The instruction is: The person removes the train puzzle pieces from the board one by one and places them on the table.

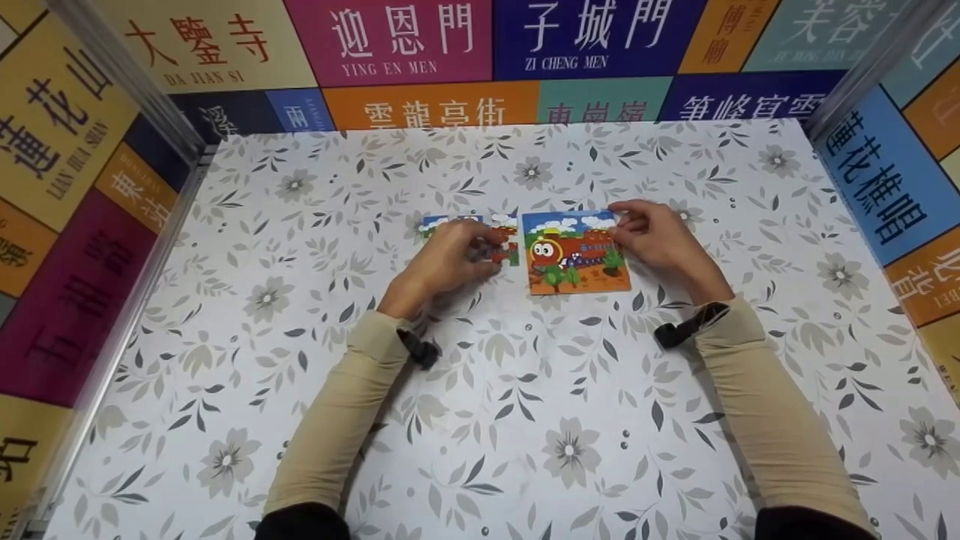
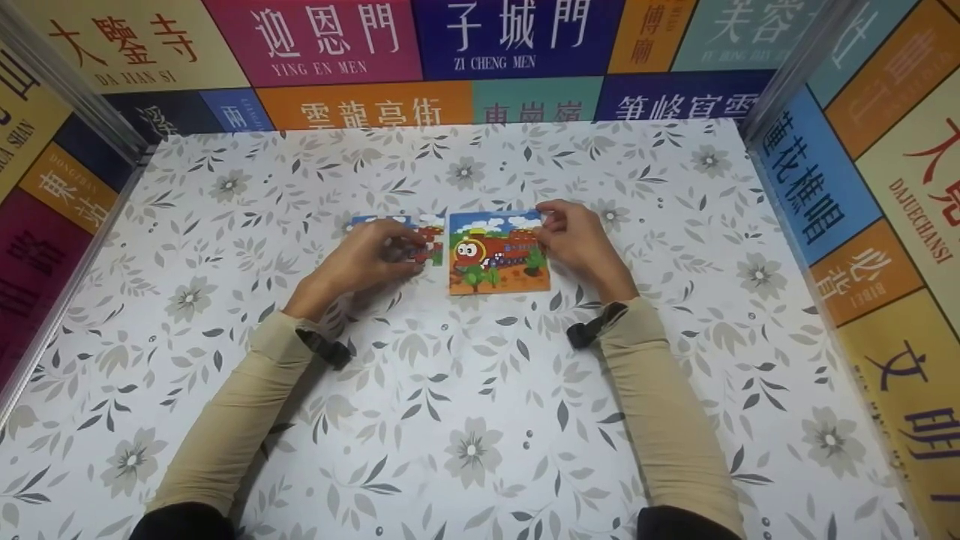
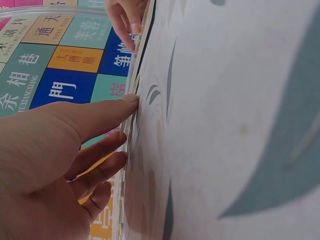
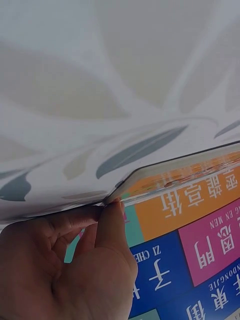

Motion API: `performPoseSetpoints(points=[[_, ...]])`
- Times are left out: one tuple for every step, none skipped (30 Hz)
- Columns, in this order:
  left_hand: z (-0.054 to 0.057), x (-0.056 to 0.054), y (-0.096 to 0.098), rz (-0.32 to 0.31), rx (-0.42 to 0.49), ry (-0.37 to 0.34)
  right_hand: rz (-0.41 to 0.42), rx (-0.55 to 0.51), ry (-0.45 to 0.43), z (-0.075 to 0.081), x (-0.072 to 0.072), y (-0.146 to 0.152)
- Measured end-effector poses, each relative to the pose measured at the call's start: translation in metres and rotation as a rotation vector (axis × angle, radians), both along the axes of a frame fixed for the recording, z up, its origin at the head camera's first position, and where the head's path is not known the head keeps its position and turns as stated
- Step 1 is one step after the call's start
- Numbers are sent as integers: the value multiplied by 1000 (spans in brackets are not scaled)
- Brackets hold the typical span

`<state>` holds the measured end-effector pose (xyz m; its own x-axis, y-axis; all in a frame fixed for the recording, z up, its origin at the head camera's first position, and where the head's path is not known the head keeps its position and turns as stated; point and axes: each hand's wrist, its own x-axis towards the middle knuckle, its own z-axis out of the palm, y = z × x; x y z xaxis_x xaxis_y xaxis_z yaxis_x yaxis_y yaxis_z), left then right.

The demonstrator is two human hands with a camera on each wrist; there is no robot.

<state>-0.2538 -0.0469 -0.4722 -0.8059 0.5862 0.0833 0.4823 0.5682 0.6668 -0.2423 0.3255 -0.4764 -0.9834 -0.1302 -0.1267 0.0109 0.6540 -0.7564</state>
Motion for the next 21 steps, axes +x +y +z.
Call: performPoseSetpoints(points=[[0, 0, 0, 0, -1, 2, 2, -1, 0, 0, 0, 0], [0, 0, 0, 2, -3, 7, 8, 4, 9, 0, 0, 0], [0, 0, -1, 3, -6, 12, 16, 8, 21, -1, 0, 0], [0, 0, -1, 3, -8, 14, 19, 11, 32, -1, 0, 0], [1, 0, -1, 5, -12, 17, 23, 15, 45, -1, -1, 0], [1, 0, -1, 6, -15, 22, 26, 20, 57, -1, -1, 0], [1, 0, -1, 8, -19, 26, 29, 26, 69, -2, -1, 0], [2, 0, -1, 9, -24, 32, 30, 31, 78, -2, -2, -1], [2, 0, -1, 7, -26, 34, 25, 30, 79, -2, -2, -1], [3, 1, -1, 6, -27, 35, 22, 30, 78, -2, -2, -1], [3, 1, -1, 4, -28, 37, 21, 30, 77, -2, -3, -1], [3, 1, 0, 2, -29, 38, 18, 31, 75, -3, -3, -1], [4, 1, 1, 1, -32, 41, 17, 28, 72, -2, -3, -1], [4, 2, 1, -1, -35, 44, 15, 26, 68, -2, -3, -1], [5, 2, 2, -2, -38, 47, 15, 23, 64, -2, -3, -1], [5, 3, 3, -3, -42, 53, 14, 21, 58, -2, -2, -1], [6, 3, 4, -6, -48, 63, 11, 21, 52, -2, -2, -1], [7, 3, 5, -8, -52, 73, 11, 20, 47, -1, -2, -1], [7, 4, 6, -12, -52, 84, 10, 19, 42, -1, -1, -1], [8, 4, 8, -16, -54, 96, 8, 18, 38, 0, -1, -1], [8, 4, 10, -22, -53, 109, 7, 16, 33, 0, -1, -1]])
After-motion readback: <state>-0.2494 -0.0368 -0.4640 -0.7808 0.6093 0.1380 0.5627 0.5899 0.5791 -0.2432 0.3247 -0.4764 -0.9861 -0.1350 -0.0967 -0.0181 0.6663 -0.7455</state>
